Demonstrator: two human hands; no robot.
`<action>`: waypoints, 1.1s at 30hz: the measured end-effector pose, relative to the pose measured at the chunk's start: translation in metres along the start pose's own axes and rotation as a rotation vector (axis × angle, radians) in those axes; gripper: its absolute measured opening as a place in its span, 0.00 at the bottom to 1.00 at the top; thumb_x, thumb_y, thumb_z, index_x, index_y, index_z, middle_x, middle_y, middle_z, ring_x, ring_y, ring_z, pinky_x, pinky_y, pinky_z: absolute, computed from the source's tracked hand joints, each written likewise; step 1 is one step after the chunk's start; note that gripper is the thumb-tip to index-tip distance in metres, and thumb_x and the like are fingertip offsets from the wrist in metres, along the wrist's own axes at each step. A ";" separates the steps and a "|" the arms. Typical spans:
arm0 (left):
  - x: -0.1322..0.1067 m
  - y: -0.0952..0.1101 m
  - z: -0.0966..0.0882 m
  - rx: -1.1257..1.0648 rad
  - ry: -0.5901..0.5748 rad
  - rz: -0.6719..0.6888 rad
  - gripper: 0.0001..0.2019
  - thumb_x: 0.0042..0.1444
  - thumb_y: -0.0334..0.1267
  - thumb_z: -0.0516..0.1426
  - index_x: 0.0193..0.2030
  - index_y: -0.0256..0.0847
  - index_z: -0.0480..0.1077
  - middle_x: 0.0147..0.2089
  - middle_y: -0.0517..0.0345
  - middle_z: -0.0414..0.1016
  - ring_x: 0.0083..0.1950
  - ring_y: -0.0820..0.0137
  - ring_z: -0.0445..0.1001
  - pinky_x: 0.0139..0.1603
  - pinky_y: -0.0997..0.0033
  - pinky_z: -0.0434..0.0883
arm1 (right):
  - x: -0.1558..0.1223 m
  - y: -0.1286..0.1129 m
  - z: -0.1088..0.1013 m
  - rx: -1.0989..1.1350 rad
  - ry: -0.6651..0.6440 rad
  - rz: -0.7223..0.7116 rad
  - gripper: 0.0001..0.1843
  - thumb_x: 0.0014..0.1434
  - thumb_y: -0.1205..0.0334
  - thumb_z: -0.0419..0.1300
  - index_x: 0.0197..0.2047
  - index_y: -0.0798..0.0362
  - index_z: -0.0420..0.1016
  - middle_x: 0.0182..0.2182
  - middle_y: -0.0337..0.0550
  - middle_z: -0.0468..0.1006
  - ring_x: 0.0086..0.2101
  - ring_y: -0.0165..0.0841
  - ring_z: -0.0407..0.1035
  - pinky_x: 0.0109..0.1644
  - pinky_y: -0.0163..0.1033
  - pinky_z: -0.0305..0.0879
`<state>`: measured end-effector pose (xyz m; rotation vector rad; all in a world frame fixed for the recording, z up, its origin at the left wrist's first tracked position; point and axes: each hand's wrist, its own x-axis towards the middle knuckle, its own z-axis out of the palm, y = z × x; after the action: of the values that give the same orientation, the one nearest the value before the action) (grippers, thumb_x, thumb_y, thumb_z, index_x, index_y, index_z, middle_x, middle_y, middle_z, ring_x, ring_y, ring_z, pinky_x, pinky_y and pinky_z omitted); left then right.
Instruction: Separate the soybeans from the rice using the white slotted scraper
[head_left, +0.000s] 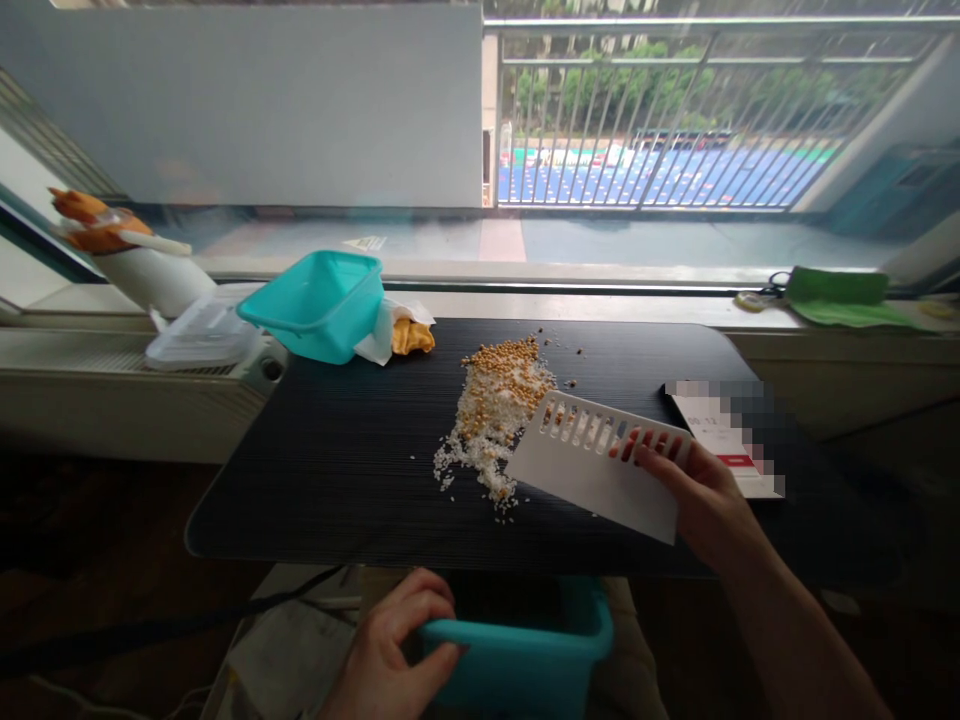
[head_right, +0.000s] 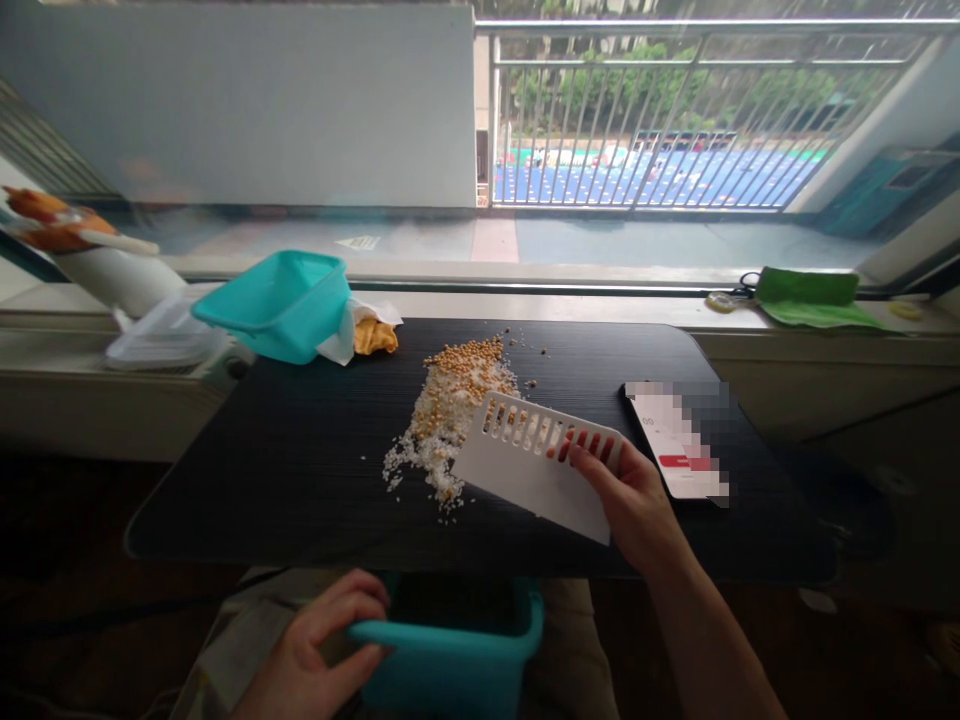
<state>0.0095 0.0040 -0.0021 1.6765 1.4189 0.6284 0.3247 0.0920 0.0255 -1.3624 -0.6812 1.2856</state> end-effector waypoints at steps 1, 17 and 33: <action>0.000 0.000 0.000 -0.005 -0.001 0.004 0.07 0.47 0.25 0.59 0.25 0.41 0.74 0.34 0.58 0.77 0.38 0.67 0.79 0.38 0.79 0.73 | 0.000 0.001 -0.001 -0.005 0.004 -0.004 0.18 0.40 0.50 0.76 0.35 0.47 0.83 0.30 0.37 0.85 0.30 0.31 0.77 0.33 0.31 0.73; 0.001 0.001 0.001 -0.012 0.018 -0.005 0.08 0.45 0.25 0.59 0.24 0.41 0.75 0.34 0.59 0.78 0.37 0.67 0.79 0.39 0.79 0.73 | -0.005 0.004 0.000 -0.056 -0.069 0.008 0.16 0.43 0.51 0.75 0.34 0.48 0.83 0.30 0.38 0.85 0.30 0.31 0.77 0.34 0.31 0.72; 0.000 0.005 -0.002 0.013 0.016 -0.008 0.07 0.46 0.26 0.58 0.25 0.42 0.76 0.34 0.58 0.79 0.37 0.66 0.80 0.38 0.78 0.74 | -0.026 -0.005 0.009 -0.077 -0.086 0.045 0.15 0.46 0.51 0.74 0.35 0.49 0.82 0.30 0.39 0.85 0.28 0.32 0.76 0.32 0.33 0.71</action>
<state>0.0107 0.0047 0.0026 1.6780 1.4434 0.6307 0.3108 0.0722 0.0396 -1.3982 -0.7693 1.3725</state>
